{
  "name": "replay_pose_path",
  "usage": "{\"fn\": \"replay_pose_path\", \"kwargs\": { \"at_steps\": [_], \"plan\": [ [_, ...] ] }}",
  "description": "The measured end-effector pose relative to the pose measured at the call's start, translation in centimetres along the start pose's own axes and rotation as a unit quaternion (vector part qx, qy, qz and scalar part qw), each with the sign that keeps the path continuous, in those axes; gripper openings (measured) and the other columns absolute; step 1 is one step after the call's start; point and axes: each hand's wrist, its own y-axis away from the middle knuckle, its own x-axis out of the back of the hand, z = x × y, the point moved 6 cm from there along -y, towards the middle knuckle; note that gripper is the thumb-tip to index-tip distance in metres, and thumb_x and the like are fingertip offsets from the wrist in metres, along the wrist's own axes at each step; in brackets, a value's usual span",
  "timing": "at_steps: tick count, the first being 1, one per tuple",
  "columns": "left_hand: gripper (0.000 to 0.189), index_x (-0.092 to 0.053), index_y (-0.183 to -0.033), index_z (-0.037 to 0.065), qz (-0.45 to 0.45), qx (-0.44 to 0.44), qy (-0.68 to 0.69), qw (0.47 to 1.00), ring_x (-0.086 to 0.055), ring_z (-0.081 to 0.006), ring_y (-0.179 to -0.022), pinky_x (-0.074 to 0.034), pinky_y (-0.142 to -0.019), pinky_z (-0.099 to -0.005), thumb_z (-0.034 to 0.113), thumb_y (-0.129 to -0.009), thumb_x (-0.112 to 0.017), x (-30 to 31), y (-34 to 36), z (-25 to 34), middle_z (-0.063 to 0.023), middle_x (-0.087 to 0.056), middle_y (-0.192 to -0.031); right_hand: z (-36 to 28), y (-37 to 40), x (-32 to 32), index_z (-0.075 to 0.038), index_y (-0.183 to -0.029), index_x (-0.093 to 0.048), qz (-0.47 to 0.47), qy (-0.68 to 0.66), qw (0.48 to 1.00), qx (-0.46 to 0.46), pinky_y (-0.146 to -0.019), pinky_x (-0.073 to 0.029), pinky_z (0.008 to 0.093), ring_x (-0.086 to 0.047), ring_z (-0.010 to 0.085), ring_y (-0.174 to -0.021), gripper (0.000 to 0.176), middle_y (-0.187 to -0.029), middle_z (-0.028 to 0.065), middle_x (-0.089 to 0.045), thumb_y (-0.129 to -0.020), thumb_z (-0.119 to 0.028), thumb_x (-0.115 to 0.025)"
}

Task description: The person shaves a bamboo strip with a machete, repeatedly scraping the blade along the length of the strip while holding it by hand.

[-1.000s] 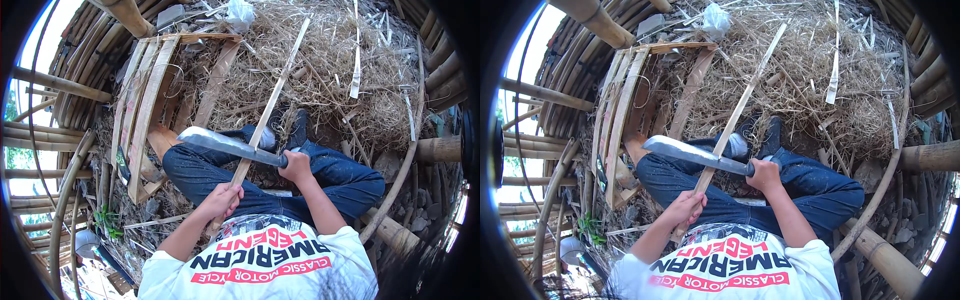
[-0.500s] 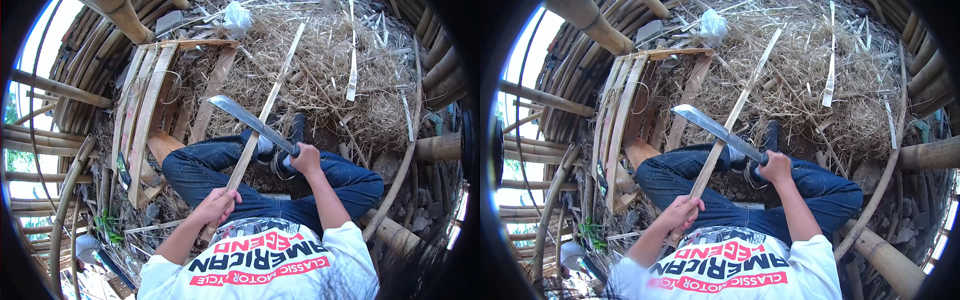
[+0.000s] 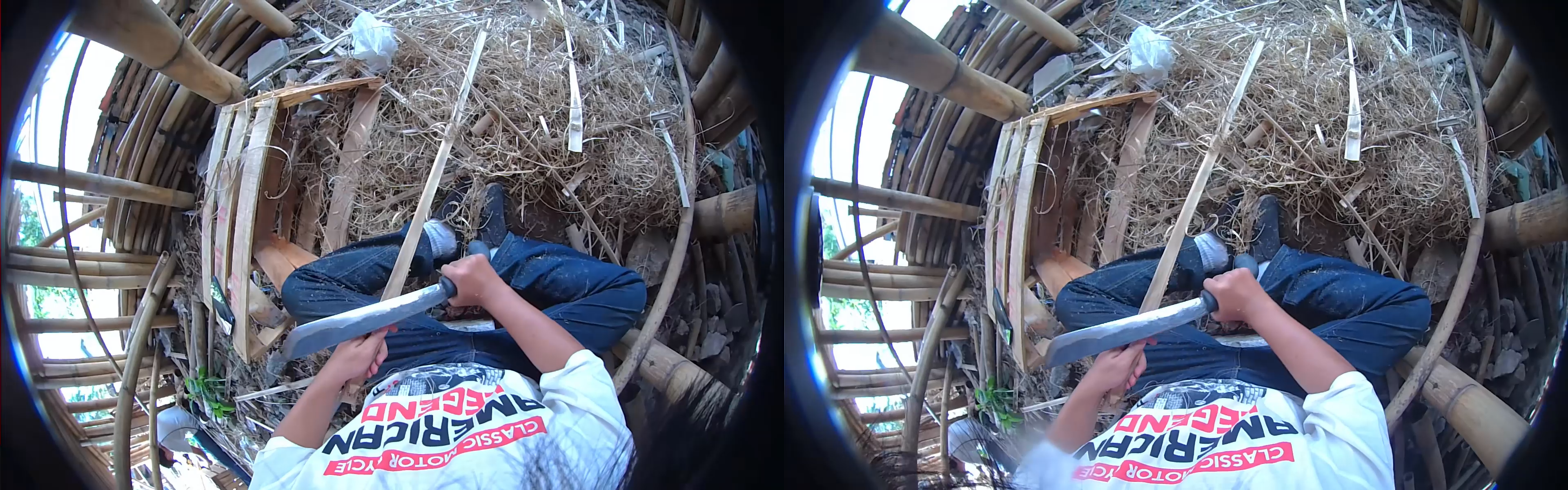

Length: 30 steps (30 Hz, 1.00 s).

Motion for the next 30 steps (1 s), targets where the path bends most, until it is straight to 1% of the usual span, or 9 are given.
{"fn": "replay_pose_path", "kwargs": {
  "at_steps": [6,11,13,17,22,24,26,27,30],
  "plan": [
    [0.032,-0.055,-0.106,0.007,0.002,0.015,-0.014,1.0,-0.046,-0.0062,-0.041,-0.037,-0.038,-0.0218,0.034,-0.101,-0.039,0.6,-0.3,0.3,0.0016,-0.047,-0.055,1.2,-0.2,0.0,-0.01,-0.073,-0.057,0.009,0.015,1.0,-0.008,-0.061,-0.051,0.0407,-0.065,0.0285,-0.068,0.034,-0.069,0.0074,-0.063,-0.048,-0.025,-0.075],
    [0.029,-0.054,-0.101,0.007,0.004,0.013,0.003,1.0,-0.044,-0.0054,-0.041,-0.035,-0.039,-0.0213,0.032,-0.101,-0.04,1.2,-0.4,0.1,0.002,-0.047,-0.055,0.9,-0.2,-0.5,-0.01,-0.073,-0.057,0.005,0.002,1.0,-0.014,-0.062,-0.051,0.0403,-0.065,0.0281,-0.068,0.034,-0.069,0.0068,-0.063,-0.048,-0.025,-0.075],
    [0.026,-0.053,-0.101,0.006,-0.001,0.009,0.013,1.0,-0.043,-0.006,-0.041,-0.035,-0.039,-0.0211,0.03,-0.101,-0.042,1.1,-0.5,0.2,0.0013,-0.047,-0.055,0.6,-0.2,0.1,-0.009,-0.069,-0.055,0.037,-0.015,0.999,-0.006,-0.059,-0.05,0.0401,-0.063,0.029,-0.064,0.03,-0.065,0.0081,-0.059,-0.048,-0.022,-0.072],
    [0.022,-0.053,-0.099,0.006,-0.016,-0.004,0.033,0.999,-0.043,-0.0057,-0.042,-0.035,-0.04,-0.0208,0.026,-0.1,-0.043,1.1,-0.5,-0.2,0.0016,-0.047,-0.057,1.1,0.2,-0.6,-0.01,-0.075,-0.058,0.015,0.002,1.0,-0.021,-0.061,-0.051,0.0399,-0.065,0.0279,-0.068,0.035,-0.069,0.0067,-0.062,-0.047,-0.025,-0.075],
    [0.023,-0.054,-0.098,0.006,-0.034,0.001,0.051,0.998,-0.043,-0.0044,-0.043,-0.035,-0.04,-0.0201,0.026,-0.1,-0.043,1.3,-0.3,-0.5,0.0024,-0.047,-0.057,1.6,-0.3,0.3,-0.01,-0.074,-0.059,0.013,0.02,1.0,-0.019,-0.062,-0.051,0.04,-0.065,0.0285,-0.069,0.033,-0.069,0.0073,-0.063,-0.049,-0.025,-0.075],
    [0.023,-0.053,-0.097,0.005,-0.066,-0.025,0.08,0.994,-0.044,-0.0042,-0.044,-0.037,-0.04,-0.0195,0.024,-0.101,-0.042,1.3,0.2,-0.3,0.0022,-0.048,-0.058,4.3,0.2,0.9,-0.011,-0.074,-0.06,0.069,-0.017,0.991,-0.116,-0.063,-0.052,0.0414,-0.065,0.0302,-0.069,0.028,-0.07,0.0099,-0.065,-0.054,-0.025,-0.073],
    [0.023,-0.053,-0.096,0.004,-0.071,-0.022,0.102,0.992,-0.044,-0.0039,-0.043,-0.037,-0.039,-0.0187,0.024,-0.101,-0.042,0.9,0.8,-0.3,0.0022,-0.048,-0.057,8.1,1.1,1.6,-0.012,-0.075,-0.063,0.085,0.025,0.959,-0.269,-0.066,-0.052,0.0429,-0.065,0.0317,-0.069,0.023,-0.072,0.0116,-0.066,-0.059,-0.026,-0.072],
    [0.023,-0.053,-0.096,0.004,-0.059,-0.032,0.1,0.993,-0.043,-0.0039,-0.041,-0.036,-0.038,-0.0186,0.024,-0.101,-0.042,0.3,0.7,-0.3,0.0022,-0.048,-0.057,8.5,0.9,2.6,-0.009,-0.069,-0.062,0.111,0.02,0.962,-0.248,-0.063,-0.051,0.0455,-0.063,0.0372,-0.068,0.016,-0.066,0.0161,-0.063,-0.062,-0.02,-0.07],
    [0.024,-0.053,-0.097,0.004,-0.049,-0.038,0.096,0.993,-0.043,-0.004,-0.04,-0.035,-0.037,-0.0188,0.024,-0.101,-0.041,0.3,0.4,0.0,0.002,-0.048,-0.056,8.4,1.1,3.8,-0.01,-0.071,-0.064,0.103,0.051,0.962,-0.248,-0.064,-0.052,0.0454,-0.063,0.0369,-0.068,0.016,-0.066,0.0163,-0.063,-0.062,-0.021,-0.07]
  ]
}}
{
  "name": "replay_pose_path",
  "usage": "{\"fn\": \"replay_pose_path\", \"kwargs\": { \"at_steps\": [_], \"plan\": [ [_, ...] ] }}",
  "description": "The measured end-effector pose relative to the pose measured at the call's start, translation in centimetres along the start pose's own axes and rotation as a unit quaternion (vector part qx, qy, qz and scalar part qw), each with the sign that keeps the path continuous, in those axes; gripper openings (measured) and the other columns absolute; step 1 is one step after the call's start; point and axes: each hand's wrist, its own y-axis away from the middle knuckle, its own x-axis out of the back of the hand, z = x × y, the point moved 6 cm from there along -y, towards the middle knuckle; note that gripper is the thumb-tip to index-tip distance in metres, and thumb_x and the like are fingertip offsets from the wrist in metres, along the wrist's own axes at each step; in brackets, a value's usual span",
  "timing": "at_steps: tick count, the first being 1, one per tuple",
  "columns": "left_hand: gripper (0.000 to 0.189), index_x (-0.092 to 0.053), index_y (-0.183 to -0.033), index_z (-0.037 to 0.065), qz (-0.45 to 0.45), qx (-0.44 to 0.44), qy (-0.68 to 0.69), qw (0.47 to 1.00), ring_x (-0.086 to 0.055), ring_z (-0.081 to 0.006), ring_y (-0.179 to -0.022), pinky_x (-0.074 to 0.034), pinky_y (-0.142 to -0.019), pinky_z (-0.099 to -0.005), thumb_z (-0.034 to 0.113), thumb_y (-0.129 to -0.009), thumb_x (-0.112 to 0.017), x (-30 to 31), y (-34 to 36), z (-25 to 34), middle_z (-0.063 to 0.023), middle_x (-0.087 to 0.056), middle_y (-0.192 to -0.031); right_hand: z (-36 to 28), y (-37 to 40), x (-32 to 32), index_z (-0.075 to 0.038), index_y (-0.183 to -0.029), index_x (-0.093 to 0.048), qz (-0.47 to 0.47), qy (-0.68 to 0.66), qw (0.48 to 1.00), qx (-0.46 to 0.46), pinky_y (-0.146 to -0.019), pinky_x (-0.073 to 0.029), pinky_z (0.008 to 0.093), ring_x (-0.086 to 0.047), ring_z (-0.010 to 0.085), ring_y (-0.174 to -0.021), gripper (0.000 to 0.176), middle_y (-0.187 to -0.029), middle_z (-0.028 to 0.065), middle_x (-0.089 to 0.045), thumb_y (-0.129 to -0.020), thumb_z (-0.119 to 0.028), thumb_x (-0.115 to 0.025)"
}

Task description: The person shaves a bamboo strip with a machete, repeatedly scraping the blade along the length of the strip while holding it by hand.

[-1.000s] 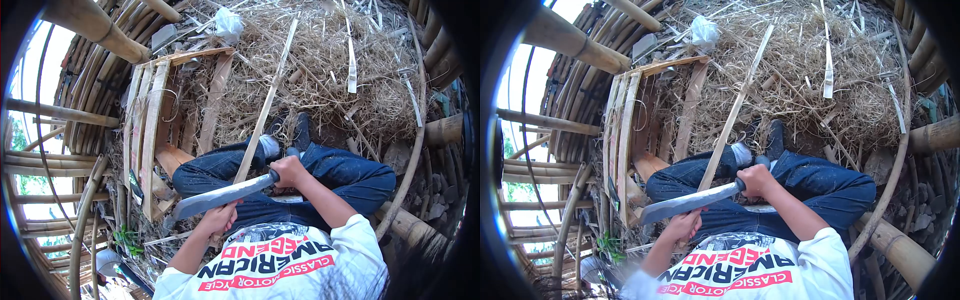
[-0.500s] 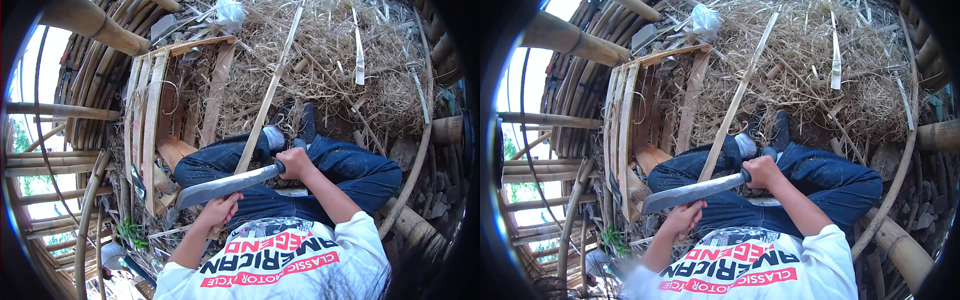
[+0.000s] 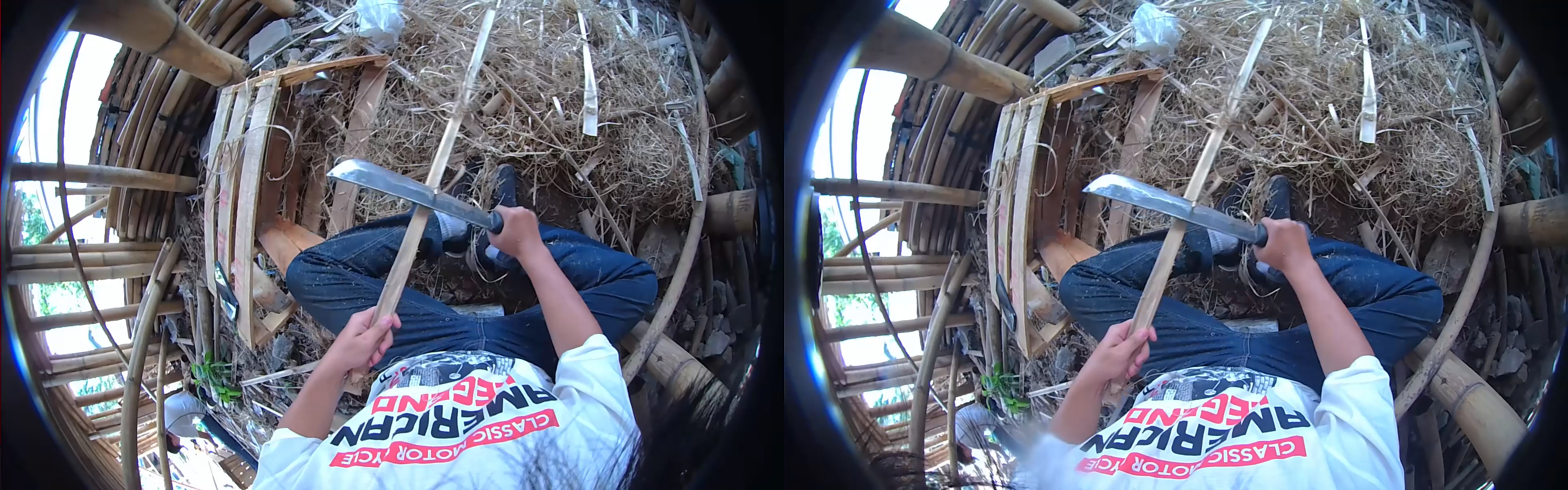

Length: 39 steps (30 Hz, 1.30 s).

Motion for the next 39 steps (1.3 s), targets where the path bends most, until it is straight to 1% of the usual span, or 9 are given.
{"fn": "replay_pose_path", "kwargs": {
  "at_steps": [5,7,14,22,26,28,32,37,39],
  "plan": [
    [0.026,-0.052,-0.096,0.005,0.0,0.016,0.001,1.0,-0.044,-0.005,-0.04,-0.036,-0.037,-0.0195,0.026,-0.102,-0.038,-1.4,-0.9,-0.3,0.0015,-0.048,-0.055,-4.3,2.0,0.6,-0.013,-0.075,-0.066,-0.033,-0.017,0.998,0.053,-0.065,-0.052,0.0432,-0.064,0.0347,-0.068,0.018,-0.069,0.0157,-0.064,-0.061,-0.023,-0.071],
    [0.026,-0.051,-0.094,0.007,0.001,0.006,-0.007,1.0,-0.043,-0.0051,-0.039,-0.034,-0.036,-0.0195,0.029,-0.102,-0.039,-1.8,-0.9,-0.4,0.0018,-0.048,-0.055,-7.1,2.3,0.4,-0.012,-0.073,-0.063,-0.102,-0.053,0.982,0.148,-0.066,-0.053,0.0433,-0.066,0.0323,-0.07,0.02,-0.072,0.0131,-0.066,-0.061,-0.026,-0.072],
    [0.024,-0.047,-0.09,0.006,0.015,0.015,-0.008,1.0,-0.044,-0.0065,-0.039,-0.036,-0.036,-0.0205,0.027,-0.101,-0.041,-1.4,0.8,0.3,-0.0007,-0.049,-0.057,-2.0,-3.2,0.9,-0.011,-0.073,-0.064,-0.028,0.01,1.0,-0.008,-0.067,-0.052,0.0453,-0.066,0.0342,-0.072,0.02,-0.071,0.0148,-0.066,-0.063,-0.027,-0.071],
    [0.035,-0.048,-0.127,0.0,-0.011,-0.016,-0.018,1.0,-0.042,-0.0051,-0.04,-0.038,-0.038,-0.0199,0.024,-0.102,-0.037,-2.2,0.4,0.8,0.0003,-0.047,-0.057,-6.8,0.8,0.1,-0.01,-0.077,-0.064,-0.113,-0.043,0.976,0.184,-0.066,-0.052,0.0439,-0.065,0.0338,-0.068,0.024,-0.068,0.0137,-0.064,-0.06,-0.025,-0.07],
    [0.037,-0.045,-0.131,0.002,-0.009,-0.003,0.0,1.0,-0.041,-0.0046,-0.042,-0.036,-0.04,-0.0194,0.023,-0.102,-0.036,-1.3,2.1,0.6,0.0012,-0.046,-0.058,-0.3,-3.9,-0.3,-0.011,-0.079,-0.065,-0.073,-0.019,0.997,-0.027,-0.069,-0.052,0.045,-0.066,0.035,-0.072,0.025,-0.073,0.0153,-0.066,-0.061,-0.026,-0.07],
    [0.035,-0.044,-0.131,0.002,0.004,-0.035,-0.023,0.999,-0.041,-0.0043,-0.042,-0.036,-0.04,-0.0193,0.021,-0.102,-0.036,-1.8,1.6,1.9,0.0014,-0.046,-0.06,-1.2,-4.5,0.6,-0.009,-0.08,-0.065,-0.047,-0.006,0.999,-0.005,-0.07,-0.052,0.0459,-0.066,0.0364,-0.074,0.025,-0.075,0.0171,-0.067,-0.063,-0.027,-0.069],
    [0.032,-0.045,-0.127,0.001,-0.033,-0.025,0.033,0.999,-0.039,-0.0048,-0.041,-0.035,-0.038,-0.0193,0.018,-0.102,-0.037,-1.9,1.0,1.2,0.0008,-0.044,-0.06,-4.3,-1.7,1.1,-0.008,-0.074,-0.062,-0.008,-0.053,0.998,0.044,-0.067,-0.053,0.045,-0.066,0.0355,-0.07,0.025,-0.07,0.0164,-0.065,-0.065,-0.029,-0.07],
    [0.024,-0.049,-0.109,0.0,-0.015,0.004,0.044,0.999,-0.041,-0.0074,-0.043,-0.036,-0.039,-0.0207,0.021,-0.099,-0.042,-1.3,0.1,0.6,-0.0009,-0.045,-0.062,-8.8,0.3,-0.1,-0.008,-0.073,-0.062,-0.112,-0.037,0.973,0.2,-0.061,-0.052,0.0431,-0.065,0.0331,-0.066,0.023,-0.067,0.0131,-0.065,-0.061,-0.026,-0.069],
    [0.018,-0.048,-0.099,0.004,-0.001,0.061,0.131,0.99,-0.044,-0.0085,-0.046,-0.037,-0.041,-0.0209,0.022,-0.097,-0.047,-0.3,-0.4,-0.7,-0.0019,-0.047,-0.065,-9.4,0.5,-0.6,-0.009,-0.074,-0.062,-0.118,-0.038,0.972,0.197,-0.06,-0.052,0.043,-0.065,0.0328,-0.066,0.023,-0.067,0.0127,-0.064,-0.06,-0.025,-0.069]
  ]
}}
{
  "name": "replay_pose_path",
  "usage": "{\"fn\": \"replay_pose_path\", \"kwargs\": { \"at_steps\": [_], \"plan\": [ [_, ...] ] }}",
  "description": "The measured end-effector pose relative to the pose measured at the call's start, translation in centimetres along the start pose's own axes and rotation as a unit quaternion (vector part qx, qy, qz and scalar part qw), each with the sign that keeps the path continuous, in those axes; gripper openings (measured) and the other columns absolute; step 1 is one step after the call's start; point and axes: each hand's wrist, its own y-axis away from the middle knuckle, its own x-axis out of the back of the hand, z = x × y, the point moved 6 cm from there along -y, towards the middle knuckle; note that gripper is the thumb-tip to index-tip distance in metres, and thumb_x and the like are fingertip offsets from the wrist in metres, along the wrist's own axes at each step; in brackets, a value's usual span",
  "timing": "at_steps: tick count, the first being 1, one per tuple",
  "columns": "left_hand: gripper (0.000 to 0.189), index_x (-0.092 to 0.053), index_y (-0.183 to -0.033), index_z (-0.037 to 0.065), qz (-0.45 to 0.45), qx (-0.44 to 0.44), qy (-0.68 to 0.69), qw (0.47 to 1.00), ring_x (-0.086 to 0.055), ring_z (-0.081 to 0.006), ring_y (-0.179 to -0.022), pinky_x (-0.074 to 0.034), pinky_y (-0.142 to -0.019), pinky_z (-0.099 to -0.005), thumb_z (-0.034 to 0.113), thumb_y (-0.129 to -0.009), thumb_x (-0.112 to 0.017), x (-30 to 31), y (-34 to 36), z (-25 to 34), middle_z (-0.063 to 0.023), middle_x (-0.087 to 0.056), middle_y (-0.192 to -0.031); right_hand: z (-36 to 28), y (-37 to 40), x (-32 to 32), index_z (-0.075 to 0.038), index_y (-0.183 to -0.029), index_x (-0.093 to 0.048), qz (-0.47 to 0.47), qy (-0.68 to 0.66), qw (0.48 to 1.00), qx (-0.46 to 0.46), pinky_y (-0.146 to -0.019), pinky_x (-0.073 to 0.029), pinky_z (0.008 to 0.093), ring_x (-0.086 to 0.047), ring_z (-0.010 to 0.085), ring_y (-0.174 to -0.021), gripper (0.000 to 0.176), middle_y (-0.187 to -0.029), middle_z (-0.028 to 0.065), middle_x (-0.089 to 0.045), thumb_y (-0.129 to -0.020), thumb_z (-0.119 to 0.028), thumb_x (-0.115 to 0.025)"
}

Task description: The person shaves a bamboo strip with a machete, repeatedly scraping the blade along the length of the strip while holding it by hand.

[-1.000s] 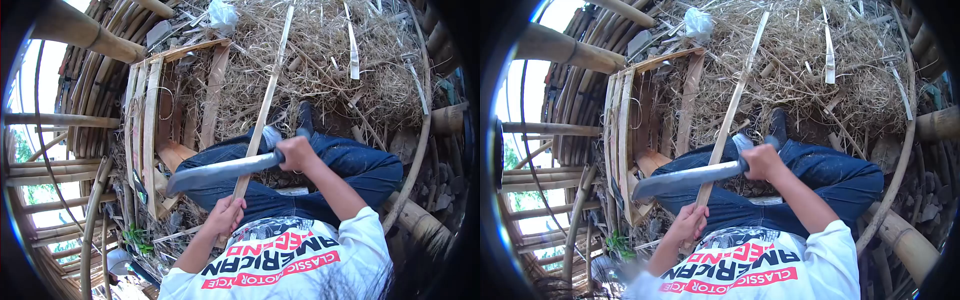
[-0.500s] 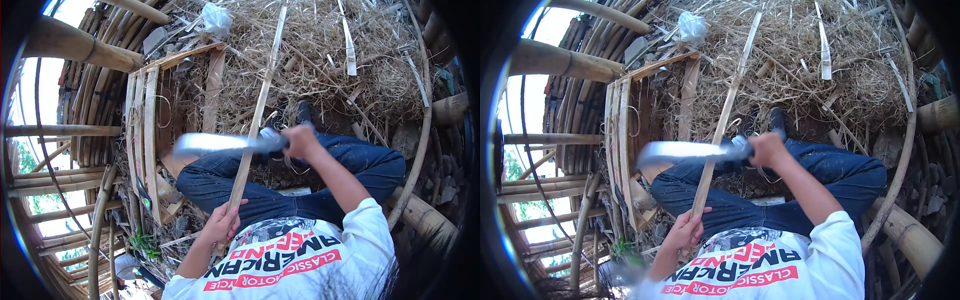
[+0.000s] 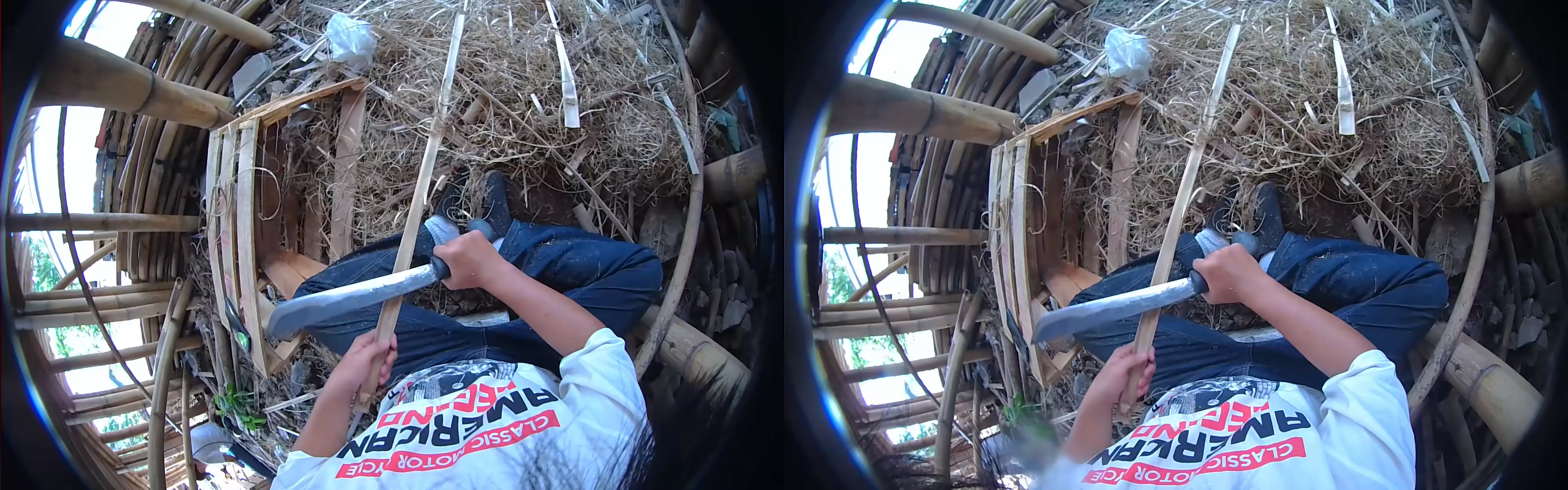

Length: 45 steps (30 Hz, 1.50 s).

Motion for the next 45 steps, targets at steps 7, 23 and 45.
{"fn": "replay_pose_path", "kwargs": {
  "at_steps": [7,23,45],
  "plan": [
    [0.039,-0.041,-0.079,0.009,-0.07,0.119,0.107,0.985,-0.021,-0.0047,-0.043,-0.018,-0.036,-0.019,0.043,-0.099,-0.039,-0.8,-1.6,-0.4,0.0048,-0.028,-0.059,0.3,0.2,0.3,-0.01,-0.074,-0.065,0.023,-0.009,0.998,-0.056,-0.062,-0.052,0.0427,-0.065,0.0326,-0.066,0.022,-0.066,0.0131,-0.064,-0.06,-0.027,-0.069],
    [0.036,-0.044,-0.081,0.009,-0.119,0.152,0.136,0.972,-0.019,-0.0025,-0.045,-0.015,-0.037,-0.0189,0.039,-0.1,-0.04,-2.2,-0.4,-0.9,0.0077,-0.022,-0.057,3.1,-0.5,1.4,-0.008,-0.073,-0.062,0.03,0.033,0.998,-0.04,-0.063,-0.053,0.0425,-0.066,0.0329,-0.067,0.026,-0.067,0.0138,-0.065,-0.06,-0.028,-0.071],
    [0.035,-0.05,-0.106,-0.001,-0.138,0.117,0.142,0.973,-0.019,-0.0026,-0.046,-0.017,-0.039,-0.0204,0.032,-0.102,-0.037,-1.7,0.1,-0.9,0.0074,-0.02,-0.059,3.9,-1.3,1.8,-0.008,-0.076,-0.063,0.046,0.015,0.997,-0.053,-0.065,-0.053,0.0436,-0.067,0.0339,-0.069,0.023,-0.072,0.0162,-0.066,-0.062,-0.026,-0.068]
  ]
}}
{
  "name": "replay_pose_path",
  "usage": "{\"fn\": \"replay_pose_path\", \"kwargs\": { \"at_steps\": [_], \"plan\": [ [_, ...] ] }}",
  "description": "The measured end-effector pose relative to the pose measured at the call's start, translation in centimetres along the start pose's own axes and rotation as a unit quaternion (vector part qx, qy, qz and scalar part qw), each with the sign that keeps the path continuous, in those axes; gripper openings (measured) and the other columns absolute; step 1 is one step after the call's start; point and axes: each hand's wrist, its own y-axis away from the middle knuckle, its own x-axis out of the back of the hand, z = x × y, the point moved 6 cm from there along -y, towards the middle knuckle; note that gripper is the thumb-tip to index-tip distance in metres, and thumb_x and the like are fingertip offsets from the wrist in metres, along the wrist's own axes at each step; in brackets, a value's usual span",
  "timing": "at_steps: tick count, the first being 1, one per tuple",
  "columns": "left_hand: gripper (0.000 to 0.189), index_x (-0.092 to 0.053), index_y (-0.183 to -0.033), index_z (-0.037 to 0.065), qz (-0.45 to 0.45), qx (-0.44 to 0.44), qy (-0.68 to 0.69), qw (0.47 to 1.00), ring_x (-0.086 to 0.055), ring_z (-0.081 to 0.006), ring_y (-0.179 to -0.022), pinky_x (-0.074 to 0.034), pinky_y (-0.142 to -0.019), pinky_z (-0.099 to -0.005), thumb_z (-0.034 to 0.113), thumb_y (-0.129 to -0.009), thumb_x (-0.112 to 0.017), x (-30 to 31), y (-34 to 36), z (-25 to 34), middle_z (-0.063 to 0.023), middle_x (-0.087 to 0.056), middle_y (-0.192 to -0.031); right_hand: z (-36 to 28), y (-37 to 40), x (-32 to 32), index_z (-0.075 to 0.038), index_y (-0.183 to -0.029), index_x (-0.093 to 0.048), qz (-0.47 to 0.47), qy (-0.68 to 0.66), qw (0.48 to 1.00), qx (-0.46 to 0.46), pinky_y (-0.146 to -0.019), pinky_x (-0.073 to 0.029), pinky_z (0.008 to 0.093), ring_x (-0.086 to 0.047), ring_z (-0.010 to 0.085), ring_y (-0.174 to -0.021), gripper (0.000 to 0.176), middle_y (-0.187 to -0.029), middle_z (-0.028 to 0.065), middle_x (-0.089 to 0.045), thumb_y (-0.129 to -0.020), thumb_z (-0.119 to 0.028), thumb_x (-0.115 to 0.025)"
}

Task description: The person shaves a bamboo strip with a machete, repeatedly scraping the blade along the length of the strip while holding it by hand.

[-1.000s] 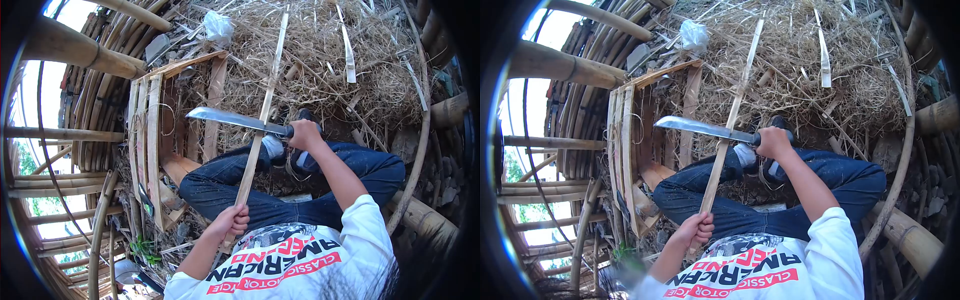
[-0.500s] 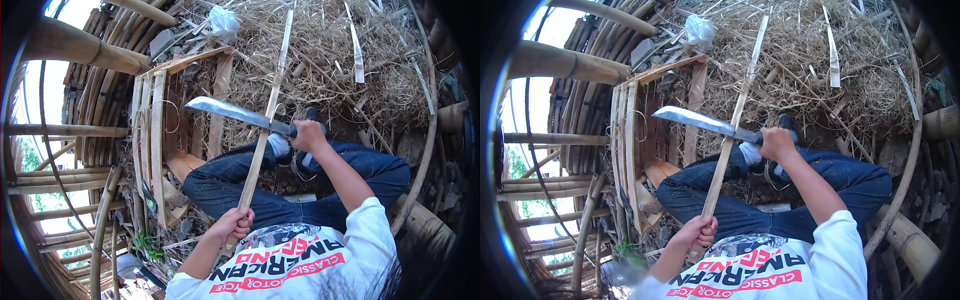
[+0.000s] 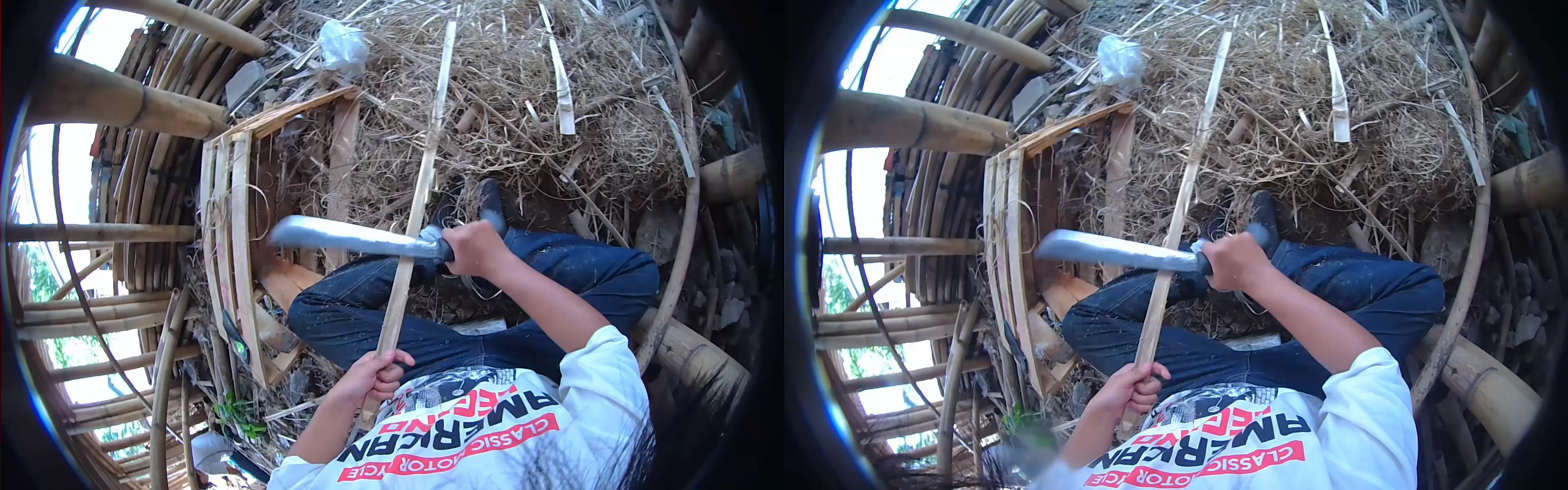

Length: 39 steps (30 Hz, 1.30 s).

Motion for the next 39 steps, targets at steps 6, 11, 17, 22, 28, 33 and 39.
{"fn": "replay_pose_path", "kwargs": {
  "at_steps": [6,11,17,22,28,33,39],
  "plan": [
    [0.036,-0.05,-0.105,0.0,0.004,-0.015,-0.005,1.0,-0.019,-0.0033,-0.046,-0.016,-0.039,-0.0204,0.034,-0.101,-0.042,0.3,1.0,-0.5,0.0071,-0.019,-0.059,10.1,-3.4,2.7,-0.006,-0.081,-0.066,0.025,0.065,0.968,-0.24,-0.074,-0.053,0.0428,-0.067,0.032,-0.083,0.028,-0.084,0.0162,-0.068,-0.068,-0.03,-0.068],
    [0.036,-0.051,-0.108,-0.001,-0.026,0.013,0.004,1.0,-0.018,-0.0036,-0.046,-0.016,-0.039,-0.0209,0.033,-0.101,-0.041,0.2,-0.9,-0.5,0.0069,-0.02,-0.059,3.9,-0.4,1.0,-0.007,-0.077,-0.062,0.046,0.049,0.987,-0.147,-0.068,-0.052,0.0456,-0.066,0.035,-0.071,0.029,-0.071,0.017,-0.065,-0.063,-0.031,-0.071],
    [0.036,-0.049,-0.111,-0.002,-0.006,0.002,-0.01,1.0,-0.019,-0.0039,-0.045,-0.017,-0.039,-0.0213,0.032,-0.101,-0.041,1.4,1.2,-1.0,0.0068,-0.019,-0.059,6.1,-2.6,0.9,-0.008,-0.075,-0.06,0.017,0.064,0.998,0.023,-0.06,-0.052,0.0418,-0.065,0.0322,-0.065,0.027,-0.066,0.012,-0.063,-0.059,-0.027,-0.071],
    [0.032,-0.049,-0.108,0.0,0.005,-0.024,-0.008,1.0,-0.02,-0.0034,-0.045,-0.016,-0.039,-0.0211,0.03,-0.101,-0.042,0.1,0.5,0.2,0.0067,-0.021,-0.059,11.1,-4.3,3.0,-0.007,-0.08,-0.066,0.077,0.083,0.969,-0.218,-0.071,-0.053,0.0443,-0.067,0.0352,-0.078,0.025,-0.079,0.0182,-0.067,-0.065,-0.027,-0.068],
    [0.029,-0.048,-0.105,0.003,-0.015,0.007,0.04,0.999,-0.02,-0.0035,-0.047,-0.017,-0.038,-0.0204,0.031,-0.098,-0.046,-0.1,-1.4,1.0,0.0038,-0.029,-0.068,7.8,-0.9,2.1,-0.008,-0.082,-0.064,0.057,0.049,0.978,-0.194,-0.07,-0.052,0.0458,-0.066,0.0357,-0.075,0.027,-0.074,0.0177,-0.066,-0.064,-0.027,-0.067],
    [0.032,-0.043,-0.093,0.007,-0.012,-0.007,0.127,0.992,-0.022,-0.0033,-0.046,-0.022,-0.038,-0.0172,0.039,-0.096,-0.046,0.4,-2.6,-0.3,0.0013,-0.032,-0.072,4.4,0.0,0.3,-0.008,-0.074,-0.064,0.038,-0.005,0.992,-0.121,-0.067,-0.052,0.0464,-0.065,0.0361,-0.072,0.024,-0.07,0.017,-0.065,-0.062,-0.029,-0.068],
    [0.042,-0.038,-0.082,0.01,-0.042,0.034,0.065,0.996,-0.023,-0.003,-0.043,-0.021,-0.037,-0.0171,0.05,-0.097,-0.038,1.0,-1.9,0.6,0.0054,-0.03,-0.061,3.0,-0.2,-0.1,-0.008,-0.074,-0.065,0.034,-0.048,0.992,-0.114,-0.068,-0.053,0.0458,-0.065,0.0361,-0.072,0.024,-0.07,0.018,-0.065,-0.063,-0.029,-0.068]
  ]
}}
